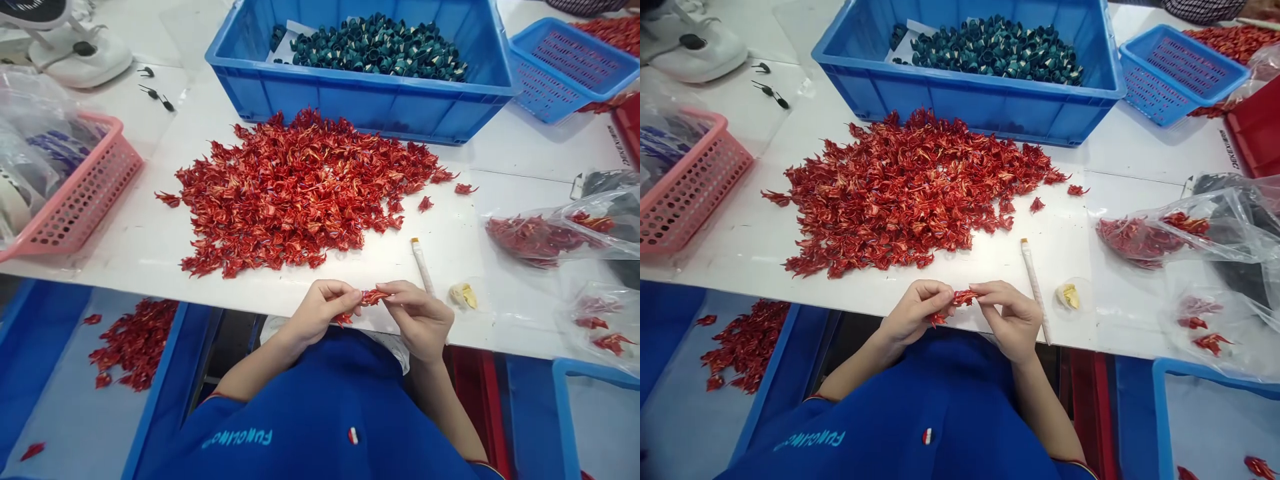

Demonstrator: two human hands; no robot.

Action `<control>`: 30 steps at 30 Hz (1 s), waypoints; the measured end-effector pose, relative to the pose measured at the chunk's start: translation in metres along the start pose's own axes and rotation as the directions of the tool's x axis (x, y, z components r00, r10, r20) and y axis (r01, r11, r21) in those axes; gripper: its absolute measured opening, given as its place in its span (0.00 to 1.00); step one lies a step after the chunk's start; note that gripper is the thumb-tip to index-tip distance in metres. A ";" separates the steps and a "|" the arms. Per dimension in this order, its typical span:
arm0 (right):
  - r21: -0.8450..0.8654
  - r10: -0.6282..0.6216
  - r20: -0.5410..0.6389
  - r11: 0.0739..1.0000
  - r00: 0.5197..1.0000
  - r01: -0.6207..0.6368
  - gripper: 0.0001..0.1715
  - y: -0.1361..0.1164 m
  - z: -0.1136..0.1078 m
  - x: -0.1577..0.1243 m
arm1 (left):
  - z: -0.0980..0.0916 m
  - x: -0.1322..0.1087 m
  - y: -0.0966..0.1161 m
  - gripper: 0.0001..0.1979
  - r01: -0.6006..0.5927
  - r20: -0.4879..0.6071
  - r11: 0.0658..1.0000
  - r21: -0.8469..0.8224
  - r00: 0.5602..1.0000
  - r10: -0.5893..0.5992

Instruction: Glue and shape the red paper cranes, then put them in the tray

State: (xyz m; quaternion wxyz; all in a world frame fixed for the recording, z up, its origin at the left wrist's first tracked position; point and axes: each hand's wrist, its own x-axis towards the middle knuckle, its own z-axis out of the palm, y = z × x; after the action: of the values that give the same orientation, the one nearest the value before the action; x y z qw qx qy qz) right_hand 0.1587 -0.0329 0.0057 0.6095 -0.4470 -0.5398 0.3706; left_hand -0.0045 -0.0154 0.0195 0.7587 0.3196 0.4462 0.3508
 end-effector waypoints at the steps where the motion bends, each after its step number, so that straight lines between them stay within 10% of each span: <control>1: -0.030 -0.040 -0.003 0.999 0.999 0.040 0.09 0.000 0.000 -0.001 | 0.001 0.000 0.000 0.25 0.018 0.004 1.000 -0.005 1.000 -0.018; 30: -0.033 0.207 -0.148 0.976 0.967 -0.215 0.06 -0.018 0.012 -0.018 | 0.009 -0.008 -0.009 0.21 -0.048 -0.022 0.999 -0.013 0.999 0.048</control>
State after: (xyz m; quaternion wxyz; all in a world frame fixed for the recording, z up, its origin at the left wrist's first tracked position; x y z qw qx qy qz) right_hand 0.1440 -0.0538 0.0170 0.5928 -0.5423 -0.4527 0.3867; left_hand 0.0030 -0.0281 0.0195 0.7473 0.3215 0.4441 0.3754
